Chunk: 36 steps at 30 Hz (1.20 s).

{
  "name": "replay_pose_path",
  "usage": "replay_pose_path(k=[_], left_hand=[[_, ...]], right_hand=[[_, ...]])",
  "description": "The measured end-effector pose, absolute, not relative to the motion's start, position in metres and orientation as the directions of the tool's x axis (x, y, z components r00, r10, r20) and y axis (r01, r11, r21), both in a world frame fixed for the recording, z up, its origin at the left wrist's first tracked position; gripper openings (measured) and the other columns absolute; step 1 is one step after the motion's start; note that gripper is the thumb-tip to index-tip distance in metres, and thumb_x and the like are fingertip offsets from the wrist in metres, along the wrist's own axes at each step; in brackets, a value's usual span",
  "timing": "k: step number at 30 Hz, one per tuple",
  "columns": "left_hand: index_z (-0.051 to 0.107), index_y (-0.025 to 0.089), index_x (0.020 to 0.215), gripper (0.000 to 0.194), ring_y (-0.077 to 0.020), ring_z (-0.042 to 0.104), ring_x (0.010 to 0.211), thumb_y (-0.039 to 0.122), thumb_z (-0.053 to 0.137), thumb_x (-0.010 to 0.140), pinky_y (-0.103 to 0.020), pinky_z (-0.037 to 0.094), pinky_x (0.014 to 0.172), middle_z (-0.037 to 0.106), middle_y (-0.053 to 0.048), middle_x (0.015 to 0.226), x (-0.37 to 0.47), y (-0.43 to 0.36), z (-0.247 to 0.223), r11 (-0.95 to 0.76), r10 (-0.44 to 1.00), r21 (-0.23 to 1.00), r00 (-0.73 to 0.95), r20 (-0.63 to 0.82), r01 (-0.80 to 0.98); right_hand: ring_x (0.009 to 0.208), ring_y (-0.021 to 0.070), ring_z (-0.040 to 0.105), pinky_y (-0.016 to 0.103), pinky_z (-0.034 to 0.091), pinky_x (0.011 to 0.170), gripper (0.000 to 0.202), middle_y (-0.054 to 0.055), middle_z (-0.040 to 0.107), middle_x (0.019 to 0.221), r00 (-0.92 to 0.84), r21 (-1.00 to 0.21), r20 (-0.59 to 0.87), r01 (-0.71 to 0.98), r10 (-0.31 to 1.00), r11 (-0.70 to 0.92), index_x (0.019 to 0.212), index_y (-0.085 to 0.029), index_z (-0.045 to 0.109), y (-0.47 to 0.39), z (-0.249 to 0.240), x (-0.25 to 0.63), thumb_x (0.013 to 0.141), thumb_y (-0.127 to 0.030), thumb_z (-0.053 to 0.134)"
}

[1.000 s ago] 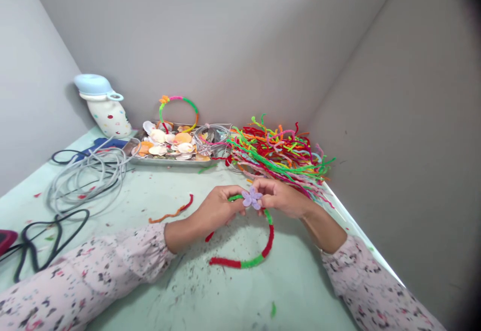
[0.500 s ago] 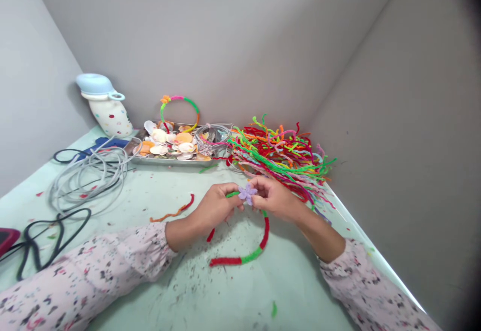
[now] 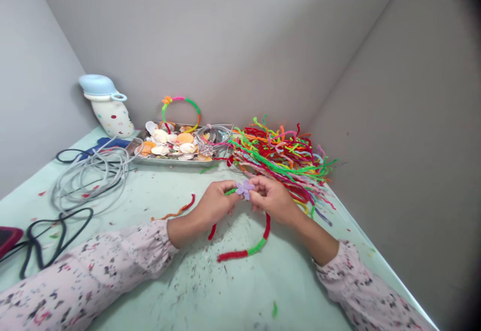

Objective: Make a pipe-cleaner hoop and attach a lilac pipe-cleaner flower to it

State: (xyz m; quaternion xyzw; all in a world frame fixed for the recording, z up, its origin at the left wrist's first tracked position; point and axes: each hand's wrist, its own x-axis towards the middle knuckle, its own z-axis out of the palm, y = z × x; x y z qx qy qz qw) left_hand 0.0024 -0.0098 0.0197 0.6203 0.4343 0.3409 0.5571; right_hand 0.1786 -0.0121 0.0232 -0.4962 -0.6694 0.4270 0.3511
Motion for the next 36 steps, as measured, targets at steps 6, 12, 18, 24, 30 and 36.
replay_pose_path(k=[6, 12, 18, 24, 30, 36], left_hand=[[0.060, 0.016, 0.072, 0.017, -0.0087, 0.042, 0.045, 0.026, 0.051, 0.080, -0.020, 0.031, 0.047, 0.050, 0.005, 0.049, 0.004, -0.010, 0.021, -0.158, 0.934, 0.925, 0.356, 0.026, 0.346], [0.053, 0.016, 0.066, 0.011, -0.0110, 0.045, 0.055, 0.015, 0.048, 0.075, -0.022, 0.031, 0.054, 0.051, 0.004, 0.056, 0.003, -0.009, 0.022, -0.274, 0.937, 0.835, 0.328, 0.120, 0.478], [0.056, 0.016, 0.070, 0.011, -0.0130, 0.048, 0.064, 0.016, 0.048, 0.077, -0.024, 0.033, 0.060, 0.056, 0.001, 0.066, 0.001, -0.009, 0.021, -0.402, 0.907, 0.747, 0.341, 0.246, 0.530], [0.060, 0.016, 0.071, 0.014, -0.0117, 0.047, 0.055, 0.024, 0.050, 0.078, -0.023, 0.032, 0.053, 0.056, 0.001, 0.059, 0.002, -0.007, 0.023, -0.215, 0.941, 0.863, 0.333, 0.059, 0.456], [0.055, 0.016, 0.065, 0.012, -0.0076, 0.041, 0.042, 0.025, 0.057, 0.072, -0.020, 0.026, 0.041, 0.049, 0.003, 0.049, 0.002, -0.001, 0.023, 0.280, 0.832, 0.951, 0.459, -0.310, 0.134], [0.059, 0.012, 0.066, 0.006, -0.0048, 0.039, 0.042, 0.017, 0.058, 0.064, -0.017, 0.026, 0.040, 0.048, 0.003, 0.051, 0.001, 0.000, 0.030, 0.507, 0.733, 0.862, 0.542, -0.411, -0.031]], right_hand=[[0.042, 0.0091, 0.055, 0.018, 0.043, 0.040, 0.013, -0.005, 0.060, 0.055, -0.264, -0.937, -0.008, 0.339, 0.965, 0.085, 0.086, -0.018, 0.058, -0.012, 0.023, 0.177, 0.076, -0.024, 0.055], [0.040, 0.0078, 0.054, 0.017, 0.043, 0.039, 0.010, -0.006, 0.060, 0.053, -0.278, -0.951, -0.031, 0.304, 0.960, 0.058, 0.083, -0.017, 0.057, -0.015, 0.023, 0.173, 0.075, -0.020, 0.051], [0.042, 0.0078, 0.057, 0.016, 0.044, 0.038, 0.012, -0.005, 0.062, 0.059, -0.263, -0.972, -0.051, 0.236, 0.963, 0.013, 0.085, -0.017, 0.057, -0.015, 0.022, 0.172, 0.075, -0.021, 0.051], [0.043, 0.0082, 0.058, 0.016, 0.043, 0.037, 0.014, -0.006, 0.061, 0.060, -0.249, -0.972, -0.031, 0.234, 0.968, 0.028, 0.087, -0.018, 0.057, -0.013, 0.019, 0.172, 0.075, -0.023, 0.052], [0.042, 0.0077, 0.058, 0.015, 0.042, 0.036, 0.014, -0.006, 0.061, 0.061, -0.282, -0.978, -0.041, 0.207, 0.959, 0.019, 0.086, -0.018, 0.057, -0.011, 0.011, 0.177, 0.076, -0.027, 0.054], [0.043, 0.0076, 0.058, 0.014, 0.040, 0.035, 0.019, -0.004, 0.061, 0.063, -0.282, -0.980, -0.048, 0.199, 0.958, 0.010, 0.089, -0.017, 0.057, -0.010, 0.010, 0.180, 0.076, -0.031, 0.056]])
